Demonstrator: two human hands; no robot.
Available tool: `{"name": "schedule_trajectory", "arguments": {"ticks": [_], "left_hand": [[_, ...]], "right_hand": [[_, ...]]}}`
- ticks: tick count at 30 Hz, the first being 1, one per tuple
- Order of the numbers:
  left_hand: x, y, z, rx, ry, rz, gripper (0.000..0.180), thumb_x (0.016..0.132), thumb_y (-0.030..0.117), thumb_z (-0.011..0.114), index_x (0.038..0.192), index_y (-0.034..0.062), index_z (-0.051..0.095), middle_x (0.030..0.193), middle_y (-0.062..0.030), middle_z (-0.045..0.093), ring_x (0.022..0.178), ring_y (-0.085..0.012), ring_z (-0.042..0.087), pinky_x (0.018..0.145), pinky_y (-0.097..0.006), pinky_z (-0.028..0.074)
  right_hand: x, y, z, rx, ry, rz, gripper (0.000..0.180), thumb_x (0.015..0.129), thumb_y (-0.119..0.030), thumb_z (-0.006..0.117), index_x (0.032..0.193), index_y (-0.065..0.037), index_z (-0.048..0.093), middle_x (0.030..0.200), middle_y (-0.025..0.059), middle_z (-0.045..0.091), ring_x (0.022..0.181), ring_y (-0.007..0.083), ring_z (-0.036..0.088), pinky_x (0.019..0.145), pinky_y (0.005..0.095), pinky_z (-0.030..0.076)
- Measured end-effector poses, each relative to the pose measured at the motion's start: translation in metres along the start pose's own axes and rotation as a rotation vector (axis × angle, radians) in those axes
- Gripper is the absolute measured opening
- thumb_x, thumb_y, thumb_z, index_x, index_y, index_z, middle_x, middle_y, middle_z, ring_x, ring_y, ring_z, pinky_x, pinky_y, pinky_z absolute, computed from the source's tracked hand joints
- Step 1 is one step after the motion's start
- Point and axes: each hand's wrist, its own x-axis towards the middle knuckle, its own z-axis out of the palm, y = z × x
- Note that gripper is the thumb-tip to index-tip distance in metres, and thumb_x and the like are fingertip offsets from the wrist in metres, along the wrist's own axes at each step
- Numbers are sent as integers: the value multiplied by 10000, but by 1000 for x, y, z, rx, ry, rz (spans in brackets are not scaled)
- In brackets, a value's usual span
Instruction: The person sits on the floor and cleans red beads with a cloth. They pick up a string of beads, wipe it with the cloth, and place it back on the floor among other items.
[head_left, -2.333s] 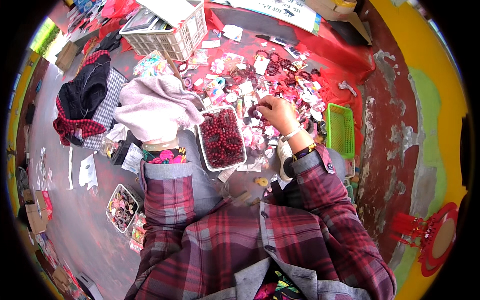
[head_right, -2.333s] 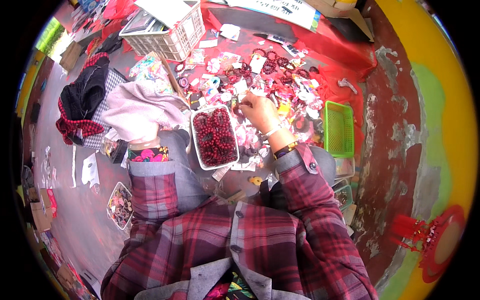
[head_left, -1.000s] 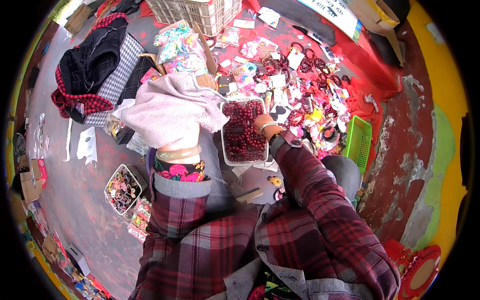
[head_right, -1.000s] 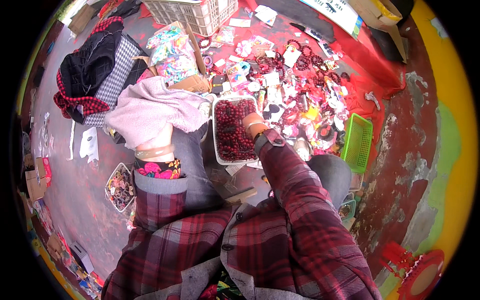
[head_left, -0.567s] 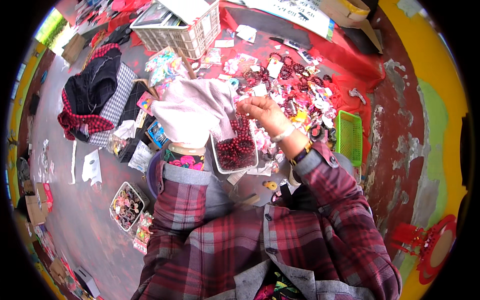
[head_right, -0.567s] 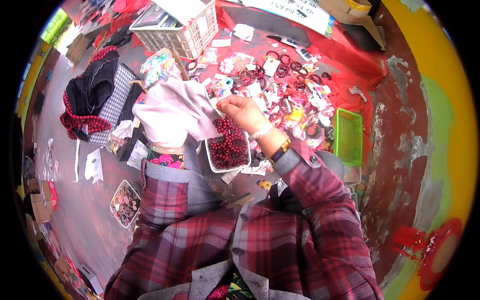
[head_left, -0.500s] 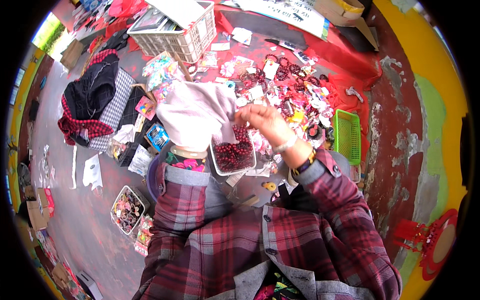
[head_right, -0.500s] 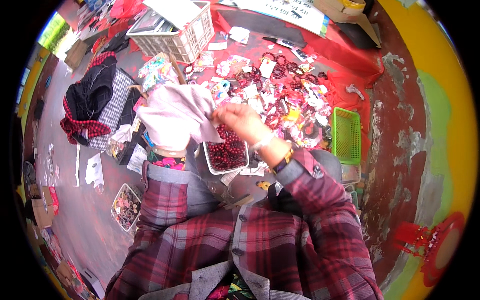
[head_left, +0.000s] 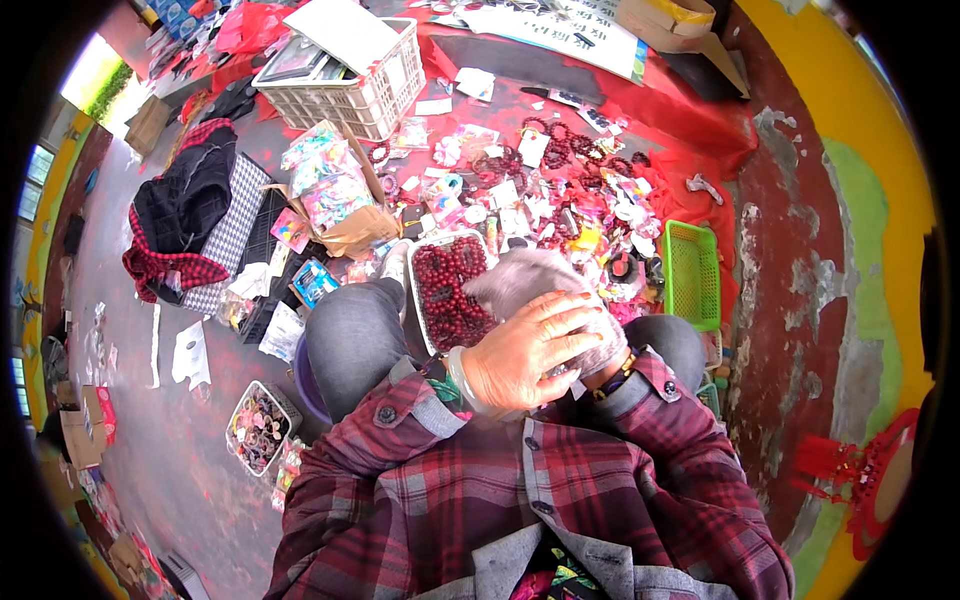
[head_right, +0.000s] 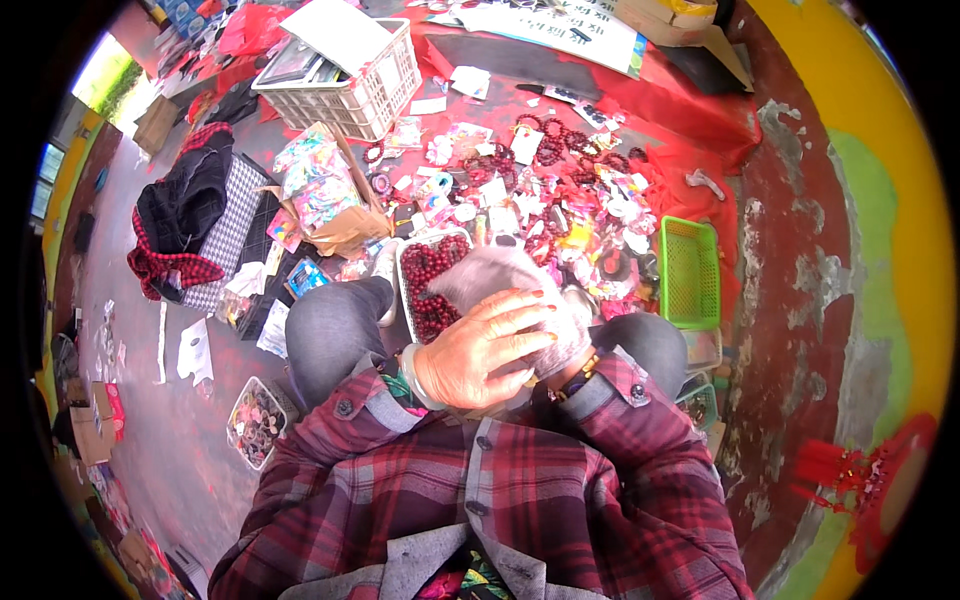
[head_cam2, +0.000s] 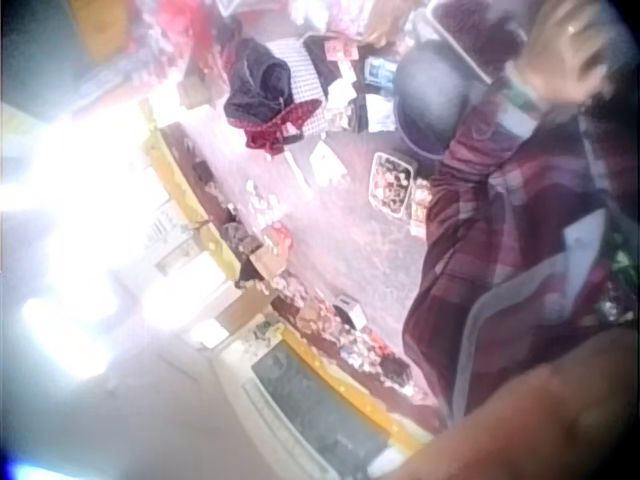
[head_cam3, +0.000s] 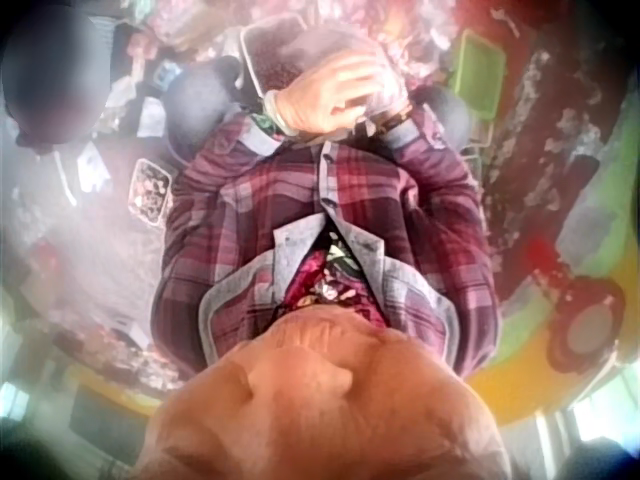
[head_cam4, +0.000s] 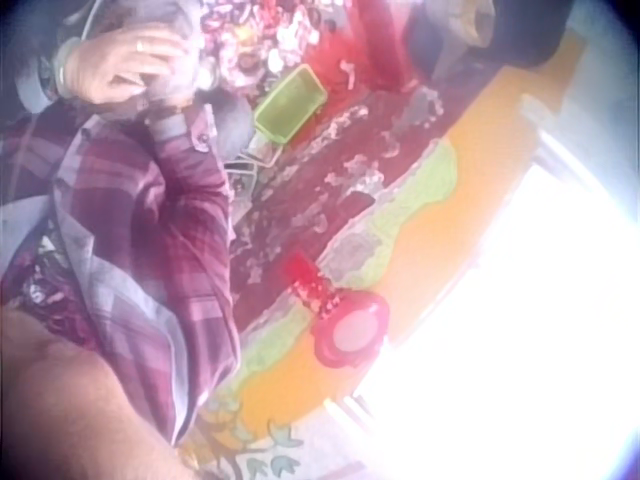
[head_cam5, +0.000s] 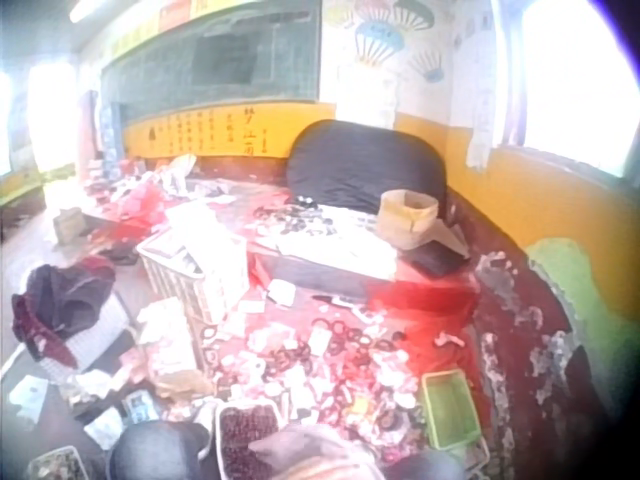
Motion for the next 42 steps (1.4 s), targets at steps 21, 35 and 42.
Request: {"name": "schedule_trajectory", "arguments": {"ticks": [21,35,42], "left_hand": [[-54,-77,-97,-373,956,-657,177,891,96,516,993,-19,604,917,-93,642,846,-139,606,772,-251,457],[-45,-100,-98,-683,952,-798,192,894,130,511,1014,-9,567,939,-92,611,892,-188,594,777,-307,449],[-35,-98,-93,-683,927,-845,194,912,118,466,997,-25,566,885,-118,630,843,-174,596,751,-287,448]], "right_hand": [[73,-98,-141,-1310,-3,-31,259,679,54,488,932,10,526,858,96,655,790,226,610,717,298,465],[82,84,-258,-1552,160,993,257,791,-247,512,856,-32,638,908,129,659,809,282,636,693,405,497],[49,192,-244,-1634,14,913,303,826,-250,458,961,-51,643,962,140,648,924,299,617,799,402,475]]}}
